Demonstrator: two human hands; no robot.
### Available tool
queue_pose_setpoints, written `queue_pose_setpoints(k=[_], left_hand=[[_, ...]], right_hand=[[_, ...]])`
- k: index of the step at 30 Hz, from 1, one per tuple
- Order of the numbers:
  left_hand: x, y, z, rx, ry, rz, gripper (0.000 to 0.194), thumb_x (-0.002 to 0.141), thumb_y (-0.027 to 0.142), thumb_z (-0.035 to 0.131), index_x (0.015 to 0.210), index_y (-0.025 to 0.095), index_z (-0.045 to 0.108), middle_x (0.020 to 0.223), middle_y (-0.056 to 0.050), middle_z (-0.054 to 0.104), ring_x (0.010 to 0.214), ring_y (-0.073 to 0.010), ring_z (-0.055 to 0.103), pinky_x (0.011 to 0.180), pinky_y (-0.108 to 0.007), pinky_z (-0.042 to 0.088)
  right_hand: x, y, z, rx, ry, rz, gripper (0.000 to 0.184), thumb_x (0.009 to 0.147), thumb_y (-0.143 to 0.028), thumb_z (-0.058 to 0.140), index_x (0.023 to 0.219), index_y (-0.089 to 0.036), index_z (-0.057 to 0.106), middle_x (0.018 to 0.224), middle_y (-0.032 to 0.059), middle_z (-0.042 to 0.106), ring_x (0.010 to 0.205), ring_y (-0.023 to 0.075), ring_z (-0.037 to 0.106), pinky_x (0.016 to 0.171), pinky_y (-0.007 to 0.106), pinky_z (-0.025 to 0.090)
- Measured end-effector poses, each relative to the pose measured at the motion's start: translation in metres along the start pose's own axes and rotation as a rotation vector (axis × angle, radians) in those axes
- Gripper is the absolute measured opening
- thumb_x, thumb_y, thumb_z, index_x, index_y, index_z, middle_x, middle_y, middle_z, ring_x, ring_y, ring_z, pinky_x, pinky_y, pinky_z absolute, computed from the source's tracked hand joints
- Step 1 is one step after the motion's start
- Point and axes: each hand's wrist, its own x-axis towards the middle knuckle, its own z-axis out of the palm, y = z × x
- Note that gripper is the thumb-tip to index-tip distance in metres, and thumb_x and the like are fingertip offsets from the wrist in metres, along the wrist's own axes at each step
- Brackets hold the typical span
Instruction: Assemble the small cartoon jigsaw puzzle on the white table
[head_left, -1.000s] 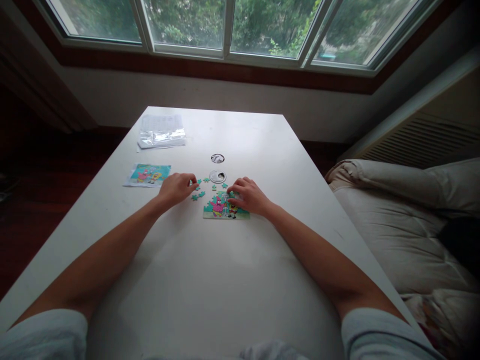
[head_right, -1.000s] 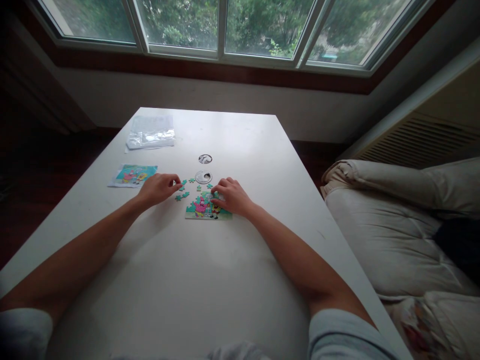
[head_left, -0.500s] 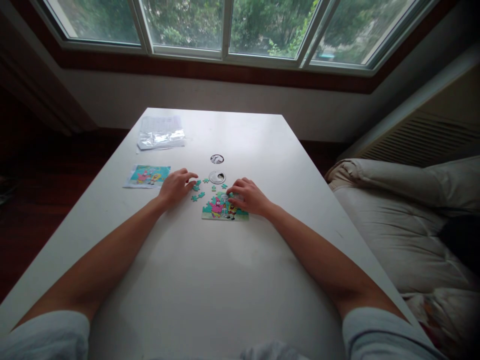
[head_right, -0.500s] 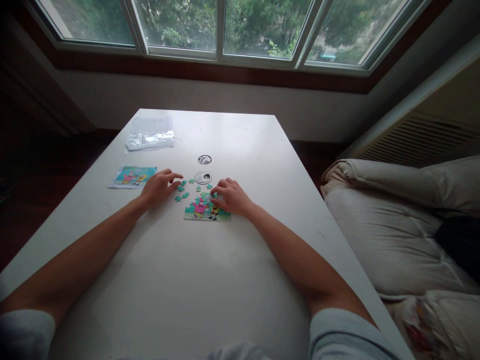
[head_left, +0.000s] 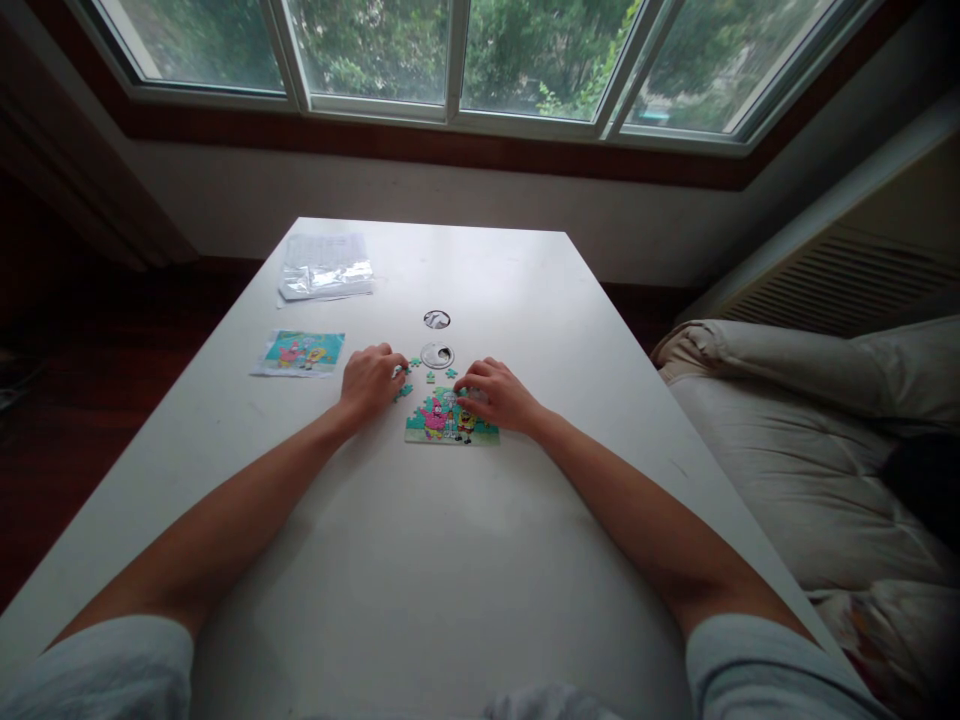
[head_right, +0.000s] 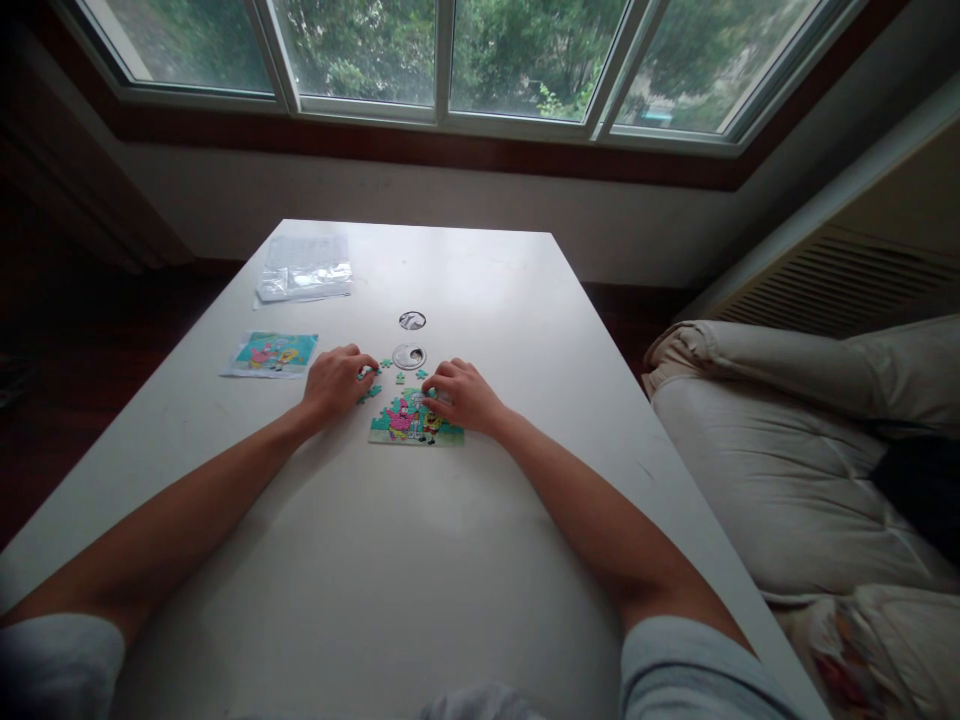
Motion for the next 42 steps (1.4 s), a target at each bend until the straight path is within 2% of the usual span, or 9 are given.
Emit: queue_pose_setpoints(k=[7,11,15,18,24,28,33,42], left_hand=[[-0.002,0.002,-0.001,-0.038,-0.035,0.073,0.030,0.093,0.022,0.054,0.108,0.029,0.078,0.101,-0.007,0.069,0.093,-0.0236,0.064,0.087,-0.036,0.043],[-0.003,0.002,0.000,-0.041,0.007,0.031,0.032,0.096,0.031,0.052,0.120,0.027,0.074,0.104,-0.007,0.070,0.094,-0.0241,0.065,0.087,-0.037,0.043],[-0.004,0.005,0.000,-0.007,-0.011,-0.010,0.035,0.095,0.040,0.056,0.120,0.025,0.074,0.105,-0.009,0.071,0.098,-0.0264,0.065,0.088,-0.038,0.043],[-0.005,0.008,-0.001,0.017,-0.033,-0.019,0.033,0.095,0.040,0.055,0.117,0.025,0.075,0.106,-0.010,0.071,0.100,-0.0267,0.064,0.089,-0.039,0.042],[-0.007,0.014,-0.003,0.001,-0.061,0.034,0.033,0.095,0.028,0.052,0.119,0.029,0.074,0.104,-0.008,0.073,0.096,-0.0250,0.065,0.086,-0.038,0.040],[-0.008,0.014,-0.003,-0.011,-0.048,0.007,0.036,0.097,0.035,0.051,0.127,0.027,0.070,0.107,-0.009,0.072,0.097,-0.0247,0.065,0.086,-0.038,0.041],[-0.007,0.011,-0.002,-0.008,-0.058,0.006,0.035,0.096,0.040,0.053,0.121,0.027,0.073,0.106,-0.008,0.072,0.094,-0.0247,0.065,0.085,-0.037,0.041],[-0.005,0.012,-0.008,-0.073,-0.086,-0.011,0.028,0.092,0.033,0.056,0.112,0.026,0.074,0.098,-0.005,0.072,0.090,-0.0219,0.065,0.083,-0.033,0.043]], right_hand=[[0.000,0.001,0.000,0.006,0.003,-0.005,0.026,0.096,-0.045,0.063,0.108,-0.025,0.074,0.105,0.0096,0.066,0.099,0.0251,0.054,0.090,0.040,0.040],[-0.001,0.003,-0.001,0.007,0.009,-0.011,0.026,0.096,-0.045,0.063,0.109,-0.025,0.074,0.105,0.0092,0.065,0.098,0.0245,0.054,0.090,0.040,0.040],[-0.001,0.003,-0.002,0.014,0.008,-0.007,0.025,0.096,-0.044,0.063,0.109,-0.025,0.073,0.105,0.0091,0.066,0.098,0.0243,0.054,0.090,0.040,0.041],[0.000,0.002,-0.002,0.013,0.005,-0.002,0.025,0.096,-0.044,0.064,0.109,-0.025,0.073,0.105,0.0092,0.066,0.098,0.0243,0.054,0.090,0.040,0.041],[0.000,0.000,-0.003,0.006,0.010,0.005,0.024,0.095,-0.043,0.065,0.108,-0.025,0.074,0.105,0.0093,0.066,0.098,0.0246,0.055,0.090,0.040,0.041],[0.000,-0.001,-0.003,0.003,0.010,0.002,0.024,0.094,-0.042,0.066,0.108,-0.024,0.074,0.104,0.0093,0.066,0.098,0.0246,0.055,0.090,0.040,0.041],[0.000,0.002,-0.001,-0.001,0.005,0.003,0.025,0.094,-0.043,0.066,0.109,-0.025,0.073,0.105,0.0090,0.066,0.098,0.0244,0.055,0.090,0.040,0.041],[0.000,0.001,-0.002,0.001,0.011,0.004,0.024,0.094,-0.042,0.066,0.109,-0.025,0.074,0.105,0.0093,0.066,0.098,0.0247,0.055,0.090,0.040,0.041]])
